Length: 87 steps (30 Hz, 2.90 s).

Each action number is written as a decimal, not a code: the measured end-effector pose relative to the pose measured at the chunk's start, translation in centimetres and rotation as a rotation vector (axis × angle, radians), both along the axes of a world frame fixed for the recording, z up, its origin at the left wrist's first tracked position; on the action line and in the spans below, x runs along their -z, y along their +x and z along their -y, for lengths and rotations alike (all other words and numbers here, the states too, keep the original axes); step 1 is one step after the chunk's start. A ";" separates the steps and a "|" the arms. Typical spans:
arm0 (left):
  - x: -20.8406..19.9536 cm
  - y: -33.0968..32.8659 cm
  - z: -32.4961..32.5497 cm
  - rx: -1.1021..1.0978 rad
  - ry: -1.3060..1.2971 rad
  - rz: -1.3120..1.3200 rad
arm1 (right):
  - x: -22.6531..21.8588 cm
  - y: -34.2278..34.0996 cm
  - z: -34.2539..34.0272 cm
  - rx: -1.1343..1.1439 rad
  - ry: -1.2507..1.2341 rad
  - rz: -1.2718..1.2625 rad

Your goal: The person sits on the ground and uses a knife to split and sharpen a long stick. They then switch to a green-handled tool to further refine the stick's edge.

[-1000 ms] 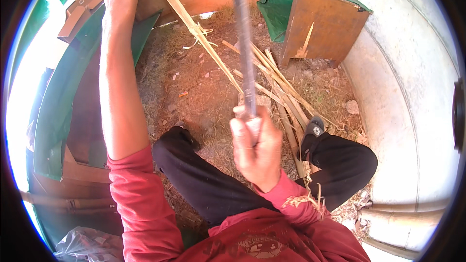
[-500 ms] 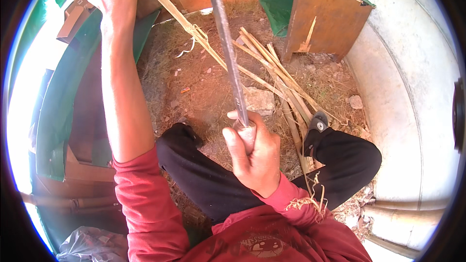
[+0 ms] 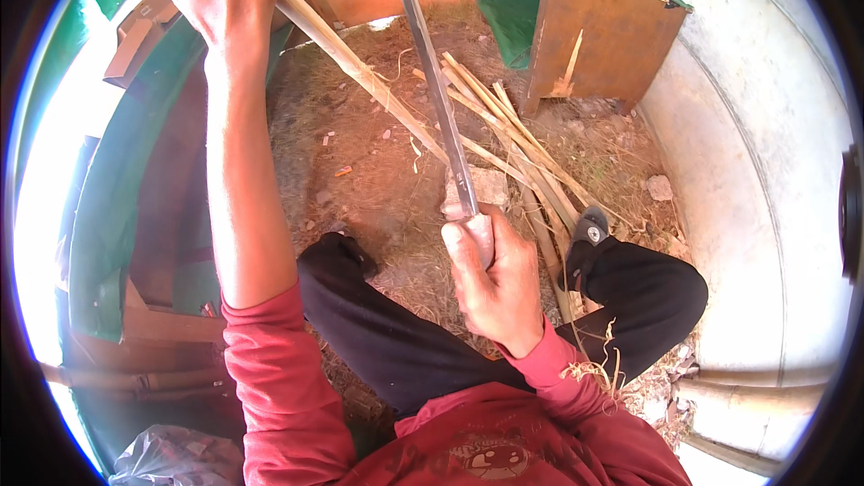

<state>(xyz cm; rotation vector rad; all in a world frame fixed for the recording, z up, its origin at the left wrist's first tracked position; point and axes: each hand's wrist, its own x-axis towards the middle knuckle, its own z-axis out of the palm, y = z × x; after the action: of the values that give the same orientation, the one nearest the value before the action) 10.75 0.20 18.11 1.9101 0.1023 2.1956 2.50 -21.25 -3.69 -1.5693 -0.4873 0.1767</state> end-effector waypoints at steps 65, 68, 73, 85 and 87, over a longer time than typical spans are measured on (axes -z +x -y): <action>5.8 -0.5 2.5 0.422 0.081 0.013 | 2.2 1.7 4.0 0.097 0.069 -0.097; 4.7 -0.8 1.6 0.327 -0.008 0.089 | 2.6 1.6 3.7 0.076 0.055 -0.036; 10.4 3.2 -1.4 0.385 0.016 0.057 | 3.4 1.9 2.9 0.051 0.018 0.038; 12.7 4.2 -1.1 0.610 -0.048 0.132 | 6.7 1.3 -1.6 0.136 -0.101 0.219; 12.7 4.1 -1.9 0.640 -0.043 0.145 | 6.9 2.2 -2.2 0.090 -0.211 0.217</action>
<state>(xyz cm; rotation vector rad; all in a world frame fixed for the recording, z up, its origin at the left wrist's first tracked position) 14.84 2.12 5.37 1.4744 -0.4230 1.8521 4.70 -19.06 -10.63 -1.8246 -0.5804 -0.0128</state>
